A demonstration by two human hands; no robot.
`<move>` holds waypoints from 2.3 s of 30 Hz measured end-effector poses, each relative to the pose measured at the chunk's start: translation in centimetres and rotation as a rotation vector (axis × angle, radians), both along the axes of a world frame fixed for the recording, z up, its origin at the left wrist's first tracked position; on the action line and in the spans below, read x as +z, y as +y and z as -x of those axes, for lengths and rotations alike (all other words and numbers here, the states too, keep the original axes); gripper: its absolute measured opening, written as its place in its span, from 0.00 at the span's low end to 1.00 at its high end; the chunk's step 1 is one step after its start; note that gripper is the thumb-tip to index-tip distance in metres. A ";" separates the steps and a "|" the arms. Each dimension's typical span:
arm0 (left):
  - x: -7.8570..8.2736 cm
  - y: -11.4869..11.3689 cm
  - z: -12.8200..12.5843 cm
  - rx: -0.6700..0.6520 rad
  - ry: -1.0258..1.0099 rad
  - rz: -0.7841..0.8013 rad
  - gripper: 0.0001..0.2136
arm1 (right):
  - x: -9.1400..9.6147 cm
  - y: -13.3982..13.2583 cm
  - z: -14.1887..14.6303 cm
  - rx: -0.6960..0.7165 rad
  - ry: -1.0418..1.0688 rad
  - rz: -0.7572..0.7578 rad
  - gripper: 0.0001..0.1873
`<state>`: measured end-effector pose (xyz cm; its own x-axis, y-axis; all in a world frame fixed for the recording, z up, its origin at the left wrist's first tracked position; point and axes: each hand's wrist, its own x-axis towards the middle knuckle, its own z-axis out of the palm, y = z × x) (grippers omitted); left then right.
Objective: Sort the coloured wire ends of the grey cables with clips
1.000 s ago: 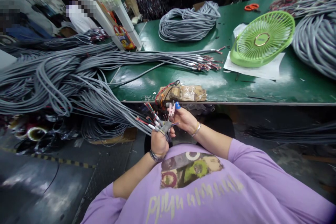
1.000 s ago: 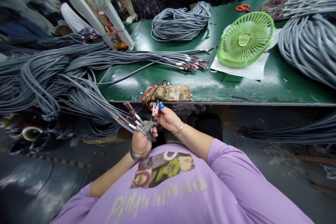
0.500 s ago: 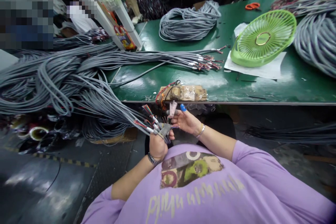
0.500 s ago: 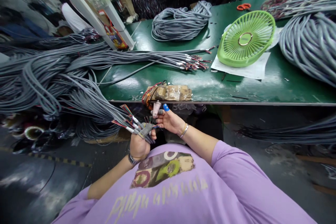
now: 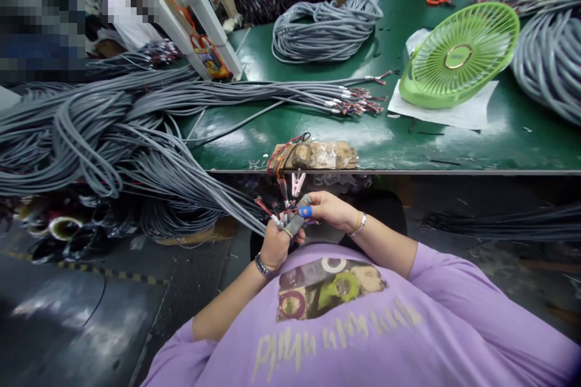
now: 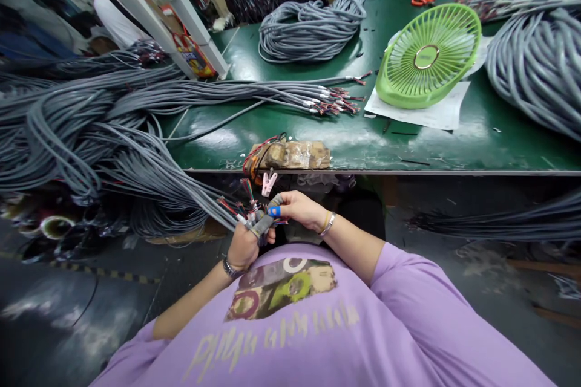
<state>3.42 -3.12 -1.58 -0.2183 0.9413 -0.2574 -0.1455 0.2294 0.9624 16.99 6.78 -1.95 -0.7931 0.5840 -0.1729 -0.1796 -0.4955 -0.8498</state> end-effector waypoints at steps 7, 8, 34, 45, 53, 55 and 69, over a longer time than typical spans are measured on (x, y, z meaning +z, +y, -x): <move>0.4 -0.2 0.4 -0.099 -0.020 0.046 0.15 | -0.3 -0.3 0.5 0.043 -0.013 0.014 0.20; 0.5 -0.2 0.3 -0.066 -0.029 0.026 0.15 | -0.5 -0.2 0.6 0.017 -0.021 0.025 0.20; 0.8 2.3 -1.1 0.186 -0.116 -0.026 0.15 | -0.3 2.2 4.2 -0.313 0.208 0.361 0.21; 1.3 1.5 -0.9 0.226 -0.119 -0.024 0.16 | -0.8 2.0 2.3 -0.112 0.158 0.411 0.27; -0.6 0.3 -0.3 0.094 0.010 -0.058 0.14 | -0.2 1.6 0.3 0.086 -0.007 0.078 0.21; -1.0 0.3 -0.1 0.055 0.046 -0.055 0.13 | 0.2 1.3 0.4 0.090 -0.036 -0.009 0.20; 0.2 0.6 0.4 0.025 -0.032 0.076 0.18 | -0.3 0.2 -0.7 -0.058 -0.063 -0.173 0.24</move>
<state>3.01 -2.55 -1.41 -0.2322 0.9131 -0.3351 -0.1829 0.2973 0.9371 17.66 6.97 -2.30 -0.7480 0.6537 -0.1143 -0.1469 -0.3310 -0.9321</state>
